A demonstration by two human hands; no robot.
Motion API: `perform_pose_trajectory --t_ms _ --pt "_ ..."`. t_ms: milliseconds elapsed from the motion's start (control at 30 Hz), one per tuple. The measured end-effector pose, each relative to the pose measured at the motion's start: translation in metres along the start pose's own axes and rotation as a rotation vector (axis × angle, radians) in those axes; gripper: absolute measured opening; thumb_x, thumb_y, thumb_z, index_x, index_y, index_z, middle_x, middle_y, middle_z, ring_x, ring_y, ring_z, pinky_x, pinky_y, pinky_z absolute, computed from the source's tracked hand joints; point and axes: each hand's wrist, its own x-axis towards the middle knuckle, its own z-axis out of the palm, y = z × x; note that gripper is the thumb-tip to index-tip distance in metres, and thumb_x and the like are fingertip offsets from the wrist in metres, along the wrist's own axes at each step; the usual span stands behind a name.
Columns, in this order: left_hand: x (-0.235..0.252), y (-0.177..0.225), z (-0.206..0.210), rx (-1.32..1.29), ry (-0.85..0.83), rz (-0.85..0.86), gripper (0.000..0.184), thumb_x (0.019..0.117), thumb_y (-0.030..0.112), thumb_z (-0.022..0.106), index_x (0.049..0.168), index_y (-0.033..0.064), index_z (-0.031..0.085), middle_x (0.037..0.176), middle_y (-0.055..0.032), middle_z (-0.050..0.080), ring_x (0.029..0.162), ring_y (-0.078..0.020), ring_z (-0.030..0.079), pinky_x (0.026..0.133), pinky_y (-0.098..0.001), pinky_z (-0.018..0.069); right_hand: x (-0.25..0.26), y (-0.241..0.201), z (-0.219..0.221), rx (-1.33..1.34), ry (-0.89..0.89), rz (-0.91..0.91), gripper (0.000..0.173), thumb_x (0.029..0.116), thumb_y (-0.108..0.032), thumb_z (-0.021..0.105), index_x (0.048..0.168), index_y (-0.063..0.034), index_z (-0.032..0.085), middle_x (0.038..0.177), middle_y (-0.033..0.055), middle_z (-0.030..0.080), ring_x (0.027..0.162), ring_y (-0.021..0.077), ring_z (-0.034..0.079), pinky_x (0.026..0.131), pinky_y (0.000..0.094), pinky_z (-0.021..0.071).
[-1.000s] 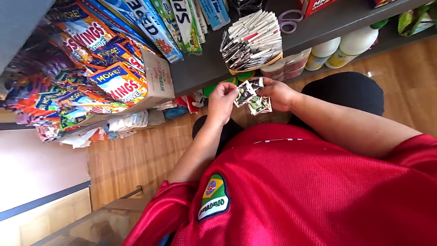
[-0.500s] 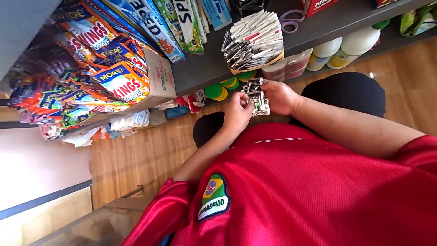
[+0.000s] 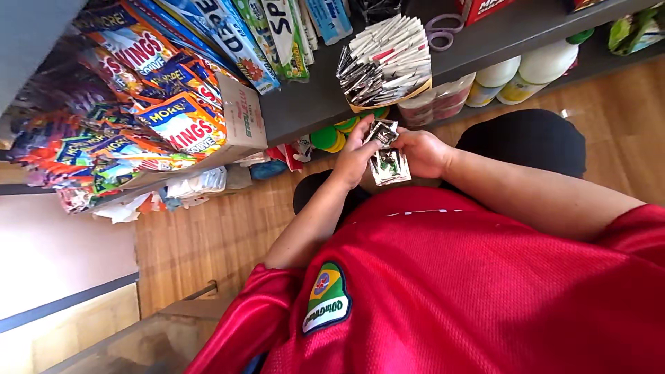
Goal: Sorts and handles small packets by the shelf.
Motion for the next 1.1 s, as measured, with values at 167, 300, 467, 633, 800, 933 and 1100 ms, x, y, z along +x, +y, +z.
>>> perform_pose_trajectory --t_ms 167,300,467,633,800,933,1100 --pt "-0.003 -0.007 -0.002 -0.122 0.175 0.017 0.026 0.1045 0.017 0.038 0.122 0.0052 0.053 0.135 -0.0088 0.061 0.116 -0.0160 0.061 0.096 -0.0376 0.0520 0.001 0.007 -0.002 0.002 -0.095 0.068 0.044 0.1033 -0.015 0.025 0.144 -0.0165 0.041 0.119 0.0083 0.066 0.104 0.0194 0.068 0.089 0.0411 0.0584" --pt "-0.008 -0.009 0.001 -0.095 0.246 0.038 0.016 0.1053 0.014 0.043 0.109 0.0053 0.055 0.112 -0.0072 0.070 0.101 -0.0142 0.066 0.090 -0.0361 0.0543 -0.001 0.010 0.003 0.024 -0.149 0.086 0.042 0.1061 -0.019 0.021 0.141 -0.0170 0.043 0.119 0.0065 0.066 0.106 0.0179 0.067 0.091 0.0404 0.0578" --pt "-0.016 -0.015 0.001 0.065 0.303 -0.004 0.017 0.0974 0.007 0.058 0.113 0.0031 0.055 0.092 -0.0029 0.060 0.083 -0.0081 0.059 0.078 -0.0282 0.0519 -0.006 0.008 0.009 -0.016 -0.050 0.117 0.040 0.1020 -0.014 0.026 0.137 -0.0129 0.045 0.115 0.0083 0.066 0.102 0.0183 0.068 0.088 0.0397 0.0580" --pt "-0.025 -0.012 0.000 0.091 0.245 -0.094 0.031 0.1031 0.006 0.044 0.125 0.0002 0.066 0.121 -0.0101 0.067 0.107 -0.0122 0.063 0.094 -0.0339 0.0506 -0.012 0.006 0.012 -0.082 0.007 0.140 0.049 0.0911 -0.001 0.037 0.139 -0.0093 0.044 0.117 0.0111 0.066 0.100 0.0199 0.068 0.085 0.0400 0.0590" --pt "-0.036 -0.002 0.005 0.202 0.215 -0.098 0.031 0.1053 0.009 0.043 0.117 0.0041 0.071 0.124 -0.0098 0.064 0.113 -0.0165 0.060 0.096 -0.0376 0.0503 -0.012 0.006 0.013 -0.105 -0.020 0.122 0.051 0.0888 0.002 0.039 0.139 -0.0070 0.044 0.117 0.0111 0.065 0.101 0.0194 0.068 0.085 0.0391 0.0589" --pt "-0.062 0.015 0.010 0.365 0.020 -0.136 0.043 0.1120 0.035 0.034 0.139 0.0116 0.059 0.148 -0.0071 0.052 0.132 -0.0193 0.054 0.108 -0.0450 0.0456 -0.010 0.006 0.014 -0.140 0.060 0.115 0.060 0.0940 0.002 0.045 0.152 -0.0074 0.031 0.123 0.0128 0.062 0.102 0.0199 0.067 0.085 0.0390 0.0589" --pt "-0.050 0.023 0.025 0.115 0.037 -0.350 0.058 0.1087 0.027 0.048 0.160 0.0111 0.026 0.149 -0.0199 0.048 0.122 -0.0265 0.059 0.098 -0.0441 0.0514 -0.005 0.008 0.013 -0.137 0.184 0.062 0.052 0.1071 -0.017 0.045 0.156 -0.0083 0.029 0.134 0.0135 0.058 0.114 0.0218 0.063 0.094 0.0413 0.0553"
